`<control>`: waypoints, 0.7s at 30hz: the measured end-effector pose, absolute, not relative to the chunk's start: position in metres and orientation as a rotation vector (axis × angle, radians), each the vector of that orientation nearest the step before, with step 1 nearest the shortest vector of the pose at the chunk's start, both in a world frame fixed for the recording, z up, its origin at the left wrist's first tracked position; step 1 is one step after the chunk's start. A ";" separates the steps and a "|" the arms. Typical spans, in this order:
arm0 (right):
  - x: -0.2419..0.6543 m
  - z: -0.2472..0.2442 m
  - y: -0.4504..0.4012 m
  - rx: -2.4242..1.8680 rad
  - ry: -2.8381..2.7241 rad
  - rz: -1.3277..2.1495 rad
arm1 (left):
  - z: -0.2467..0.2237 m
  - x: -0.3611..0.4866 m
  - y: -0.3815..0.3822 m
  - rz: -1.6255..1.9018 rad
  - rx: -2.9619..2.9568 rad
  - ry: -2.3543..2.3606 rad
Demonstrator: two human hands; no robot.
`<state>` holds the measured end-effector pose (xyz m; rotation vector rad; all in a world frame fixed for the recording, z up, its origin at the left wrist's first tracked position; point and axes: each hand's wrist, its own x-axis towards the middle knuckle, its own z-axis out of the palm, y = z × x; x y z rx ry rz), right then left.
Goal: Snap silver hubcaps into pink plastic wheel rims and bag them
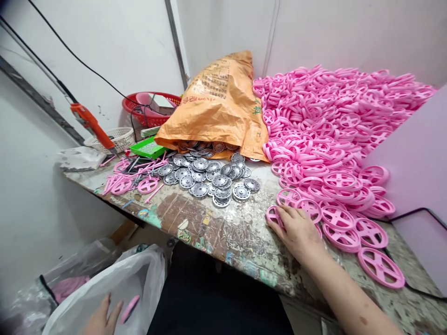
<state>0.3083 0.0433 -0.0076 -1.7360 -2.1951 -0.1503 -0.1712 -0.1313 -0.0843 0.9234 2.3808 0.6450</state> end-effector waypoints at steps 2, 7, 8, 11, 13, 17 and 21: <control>0.301 -0.001 0.052 -1.747 -2.127 -0.167 | -0.074 -0.156 -0.116 0.759 0.983 2.310; 0.244 0.050 0.040 -1.803 -1.774 0.554 | -0.018 -0.067 -0.074 1.157 0.981 1.662; 0.227 0.058 0.031 -1.689 -1.753 0.823 | -0.008 -0.046 -0.066 1.236 1.008 1.455; 0.184 0.069 0.010 -1.333 -1.833 1.320 | 0.010 0.003 -0.043 1.239 0.968 1.043; 0.174 0.062 0.014 -1.276 -1.905 1.288 | 0.013 0.019 -0.033 1.146 0.894 1.055; 0.196 0.028 0.066 -1.500 -2.017 0.529 | 0.012 0.020 -0.023 1.103 0.786 1.247; 0.220 0.002 0.115 -1.611 -2.076 0.216 | 0.011 0.015 -0.021 1.147 0.645 1.218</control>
